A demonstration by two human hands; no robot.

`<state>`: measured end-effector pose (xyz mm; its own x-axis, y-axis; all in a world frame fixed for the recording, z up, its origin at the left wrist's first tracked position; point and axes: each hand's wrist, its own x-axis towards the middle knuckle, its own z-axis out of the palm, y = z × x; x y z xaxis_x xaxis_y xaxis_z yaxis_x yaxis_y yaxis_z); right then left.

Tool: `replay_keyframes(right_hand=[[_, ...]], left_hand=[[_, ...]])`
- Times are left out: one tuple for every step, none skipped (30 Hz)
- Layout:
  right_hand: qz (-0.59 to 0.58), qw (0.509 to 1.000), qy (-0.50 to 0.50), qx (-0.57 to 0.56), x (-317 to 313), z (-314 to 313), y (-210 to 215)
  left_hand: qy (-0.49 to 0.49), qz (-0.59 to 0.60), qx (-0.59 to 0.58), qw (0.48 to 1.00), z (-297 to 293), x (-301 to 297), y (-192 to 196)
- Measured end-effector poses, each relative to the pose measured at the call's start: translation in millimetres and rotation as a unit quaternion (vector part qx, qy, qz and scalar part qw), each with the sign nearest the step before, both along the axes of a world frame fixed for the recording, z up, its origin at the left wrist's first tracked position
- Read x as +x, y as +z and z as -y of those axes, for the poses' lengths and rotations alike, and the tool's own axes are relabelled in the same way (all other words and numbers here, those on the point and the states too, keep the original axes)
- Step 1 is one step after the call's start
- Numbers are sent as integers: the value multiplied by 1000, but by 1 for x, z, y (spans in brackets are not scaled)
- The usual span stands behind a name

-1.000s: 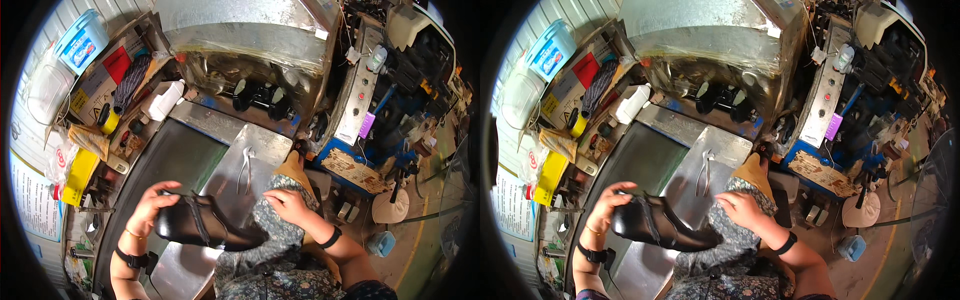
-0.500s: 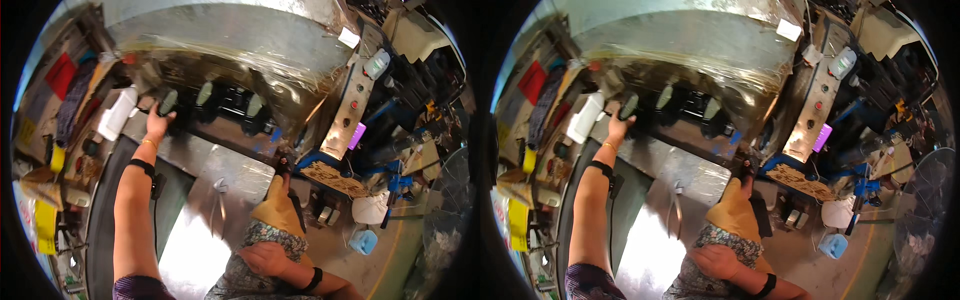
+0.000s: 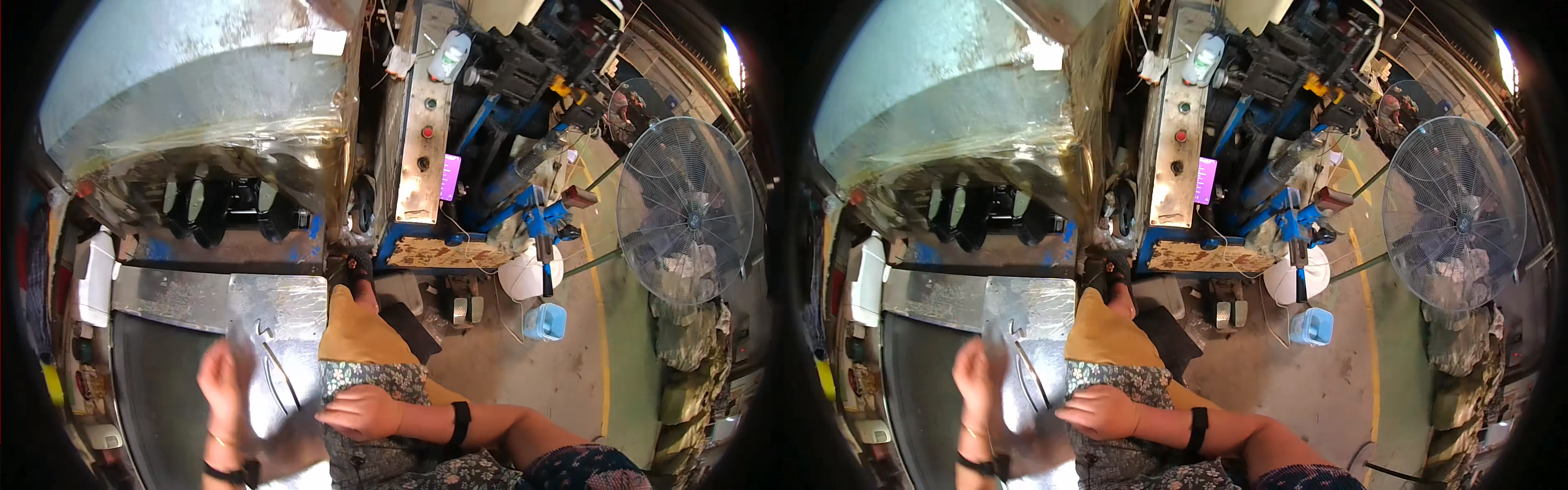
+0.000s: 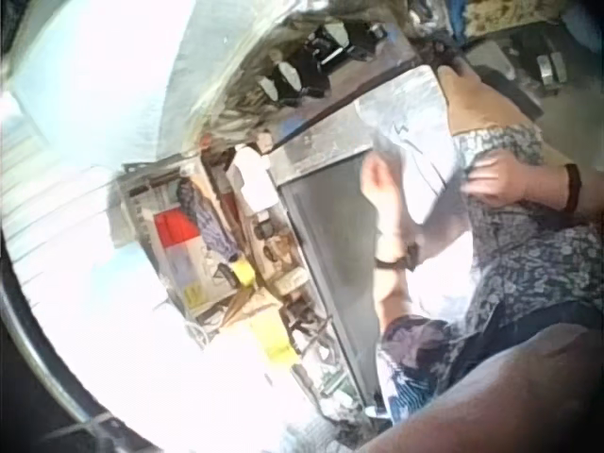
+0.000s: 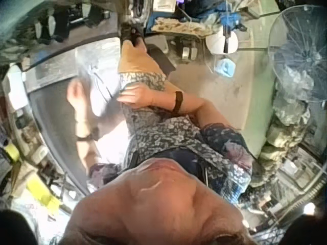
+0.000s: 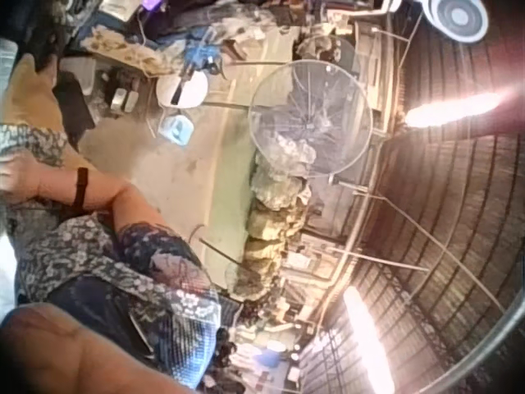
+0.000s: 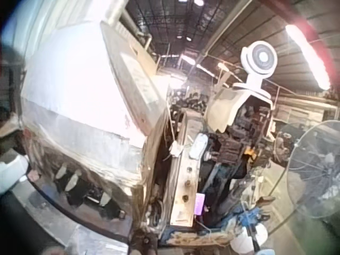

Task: Processing and assembling shoe components in a manufacturing environment.

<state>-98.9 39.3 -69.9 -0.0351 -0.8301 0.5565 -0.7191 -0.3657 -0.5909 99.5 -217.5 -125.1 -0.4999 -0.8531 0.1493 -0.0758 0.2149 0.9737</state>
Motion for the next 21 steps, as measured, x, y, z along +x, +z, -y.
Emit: replay_keyframes(right_hand=[[5,1000,-10,-7,2,-1,-1],[9,1000,-11,3,3,-2,-1],[3,999,-16,-28,4,-2,-1],[-9,1000,-23,-15,5,-3,0],[-24,999,-31,-24,6,-4,1],[-32,999,-31,-20,6,-5,3],[-28,999,-40,11,8,-8,5],[-24,999,-42,-1,10,-12,7],[-37,996,-40,71,14,-17,8],[-14,997,-39,71,21,-25,8],[7,995,-45,89,27,-32,7],[33,993,-54,104,37,-43,5],[-12,988,-19,150,46,-55,1],[-77,982,-4,171,57,-71,-4],[-93,980,8,178,65,-81,-9],[-105,974,32,200,71,-89,-14],[-116,966,36,230,75,-95,-19],[-122,972,5,203,77,-99,-24],[-136,970,-13,200,77,-101,-28],[-144,969,-32,196,76,-101,-31],[-139,963,-29,228,74,-100,-33]], left_hand=[[8,118,-89,989,-42,19,15],[24,204,-29,978,-83,35,25],[32,193,-45,980,-123,45,28],[30,174,-71,982,-156,54,27],[-8,156,-82,984,-179,60,23],[-55,121,-108,985,-196,64,13],[-59,128,-145,979,-208,67,2],[-62,125,-187,972,-217,69,-10],[-64,124,-228,964,-225,71,-21],[-63,122,-267,954,-229,72,-30],[-60,120,-303,944,-232,74,-38],[-61,133,-295,944,-233,74,-43],[-61,147,-287,945,-234,74,-45],[-59,162,-278,945,-235,74,-46],[-44,165,-286,943,-236,73,-44],[-53,164,-294,940,-237,72,-41],[-53,163,-300,938,-237,70,-38],[-50,169,-303,937,-239,69,-35],[-48,157,-313,935,-239,68,-32],[-46,163,-313,934,-240,67,-30],[-43,169,-314,933,-241,66,-28]])
